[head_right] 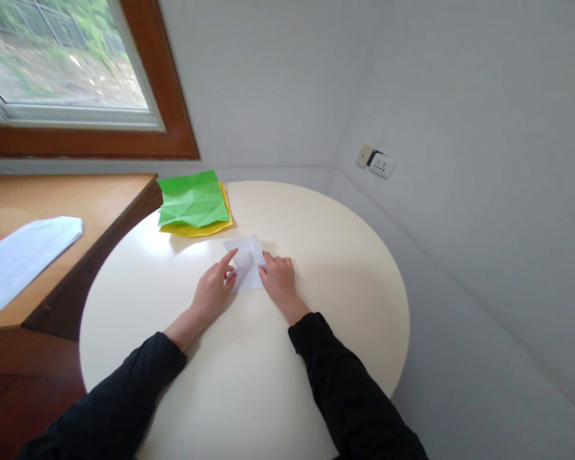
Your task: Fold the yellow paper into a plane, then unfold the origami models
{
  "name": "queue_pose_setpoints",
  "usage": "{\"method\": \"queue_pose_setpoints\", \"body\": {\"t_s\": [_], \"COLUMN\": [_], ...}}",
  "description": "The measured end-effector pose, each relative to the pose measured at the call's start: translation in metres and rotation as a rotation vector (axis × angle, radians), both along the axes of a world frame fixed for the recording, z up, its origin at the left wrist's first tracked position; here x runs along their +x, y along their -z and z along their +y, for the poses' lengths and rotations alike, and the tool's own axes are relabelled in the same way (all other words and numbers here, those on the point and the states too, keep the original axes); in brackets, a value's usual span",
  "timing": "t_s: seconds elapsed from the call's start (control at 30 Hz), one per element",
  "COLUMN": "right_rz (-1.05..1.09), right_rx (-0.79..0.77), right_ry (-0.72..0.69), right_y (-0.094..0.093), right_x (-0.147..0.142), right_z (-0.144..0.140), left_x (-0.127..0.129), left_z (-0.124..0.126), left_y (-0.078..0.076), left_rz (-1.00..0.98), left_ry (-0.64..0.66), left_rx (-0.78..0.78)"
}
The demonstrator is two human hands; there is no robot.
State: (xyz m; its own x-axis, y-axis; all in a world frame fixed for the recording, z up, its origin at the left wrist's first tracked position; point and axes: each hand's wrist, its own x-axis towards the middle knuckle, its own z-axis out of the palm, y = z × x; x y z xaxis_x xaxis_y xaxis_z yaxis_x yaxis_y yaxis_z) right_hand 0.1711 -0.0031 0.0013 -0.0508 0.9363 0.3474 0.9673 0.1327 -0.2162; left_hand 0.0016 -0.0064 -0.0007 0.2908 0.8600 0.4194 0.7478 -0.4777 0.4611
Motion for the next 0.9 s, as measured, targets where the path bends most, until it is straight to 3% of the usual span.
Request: {"method": "queue_pose_setpoints", "body": {"t_s": [0.2, 0.43, 0.67, 0.9], "right_rz": [0.012, 0.026, 0.065, 0.043], "right_rx": [-0.003, -0.028, -0.034, -0.043], "right_ry": [-0.011, -0.016, -0.011, -0.040], "right_y": [0.000, -0.002, -0.006, -0.003], "right_x": [-0.002, -0.005, -0.004, -0.002], "right_z": [-0.001, -0.003, -0.004, -0.002], "left_x": [-0.005, 0.002, 0.007, 0.011], "left_z": [-0.017, -0.021, -0.016, -0.017], "left_y": [-0.004, -0.009, 0.003, 0.003], "left_rz": [-0.029, -0.223, -0.375, 0.017], "left_ry": [-0.058, -0.251, -0.267, -0.125], "left_rx": [-0.033, -0.343, -0.297, -0.091]}}
